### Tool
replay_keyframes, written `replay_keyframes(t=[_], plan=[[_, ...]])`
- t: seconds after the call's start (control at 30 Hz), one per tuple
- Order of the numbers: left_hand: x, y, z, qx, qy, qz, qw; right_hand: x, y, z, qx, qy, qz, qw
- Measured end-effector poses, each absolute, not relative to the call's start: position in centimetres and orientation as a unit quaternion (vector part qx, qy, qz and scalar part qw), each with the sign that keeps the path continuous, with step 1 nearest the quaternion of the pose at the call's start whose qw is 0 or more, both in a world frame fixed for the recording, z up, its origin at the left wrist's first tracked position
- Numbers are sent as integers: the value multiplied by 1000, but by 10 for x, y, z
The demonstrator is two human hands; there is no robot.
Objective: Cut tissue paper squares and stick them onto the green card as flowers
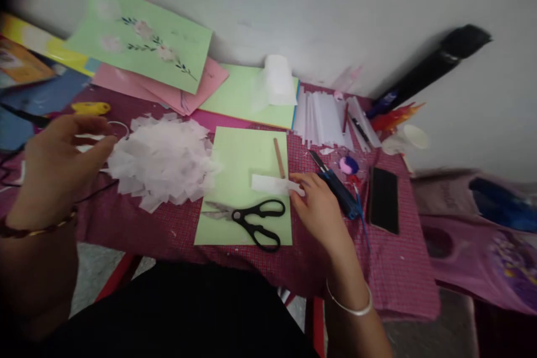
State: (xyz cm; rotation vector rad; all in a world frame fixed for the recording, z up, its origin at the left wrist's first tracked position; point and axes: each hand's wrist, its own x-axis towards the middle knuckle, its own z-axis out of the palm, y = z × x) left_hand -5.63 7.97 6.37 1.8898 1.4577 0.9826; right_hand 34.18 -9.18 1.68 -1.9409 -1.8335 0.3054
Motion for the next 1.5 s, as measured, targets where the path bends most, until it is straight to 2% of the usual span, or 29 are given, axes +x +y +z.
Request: replay_keyframes(t=[0.1, 0.13, 0.3, 0.37, 0.43, 0.53, 0.6, 0.8, 0.97, 1.07, 1.17, 1.27, 1.37, 1.5], plan=[[-46, 67, 68, 776, 540, 322, 41, 337, -76, 16, -674, -706, 118, 182], [-43, 58, 69, 784, 533, 317, 18, 335, -70, 14, -665, -718, 124, 163], [-28, 19, 66, 804, 493, 330, 42, 322, -46, 4, -654, -741, 135, 65], [-23, 8, 64, 805, 476, 350, 58, 321, -43, 3, -653, -736, 160, 79], [-15, 1, 63, 801, 465, 366, 92, 320, -45, 7, -658, -700, 219, 170], [2, -5, 60, 804, 424, 364, 200, 317, -53, 18, -636, -566, 357, 383], [18, -6, 58, 808, 380, 359, 271, 311, -58, 25, -604, -471, 424, 483], [68, -16, 50, 789, 333, 344, 384, 279, -63, 37, -513, -430, 484, 564], [91, -30, 43, 714, 358, 344, 493, 246, -62, 47, -421, -278, 511, 696], [89, -28, 36, 585, 392, 368, 607, 237, -62, 48, -400, -182, 551, 709], [81, -19, 28, 418, 368, 417, 718, 238, -64, 40, -402, -160, 601, 671], [73, -11, 23, 313, 332, 397, 797, 243, -66, 28, -415, -156, 635, 632], [71, -9, 22, 248, 310, 372, 839, 244, -68, 20, -420, -147, 653, 613], [74, -17, 22, 185, 259, 408, 855, 237, -69, 15, -428, -127, 645, 620]])
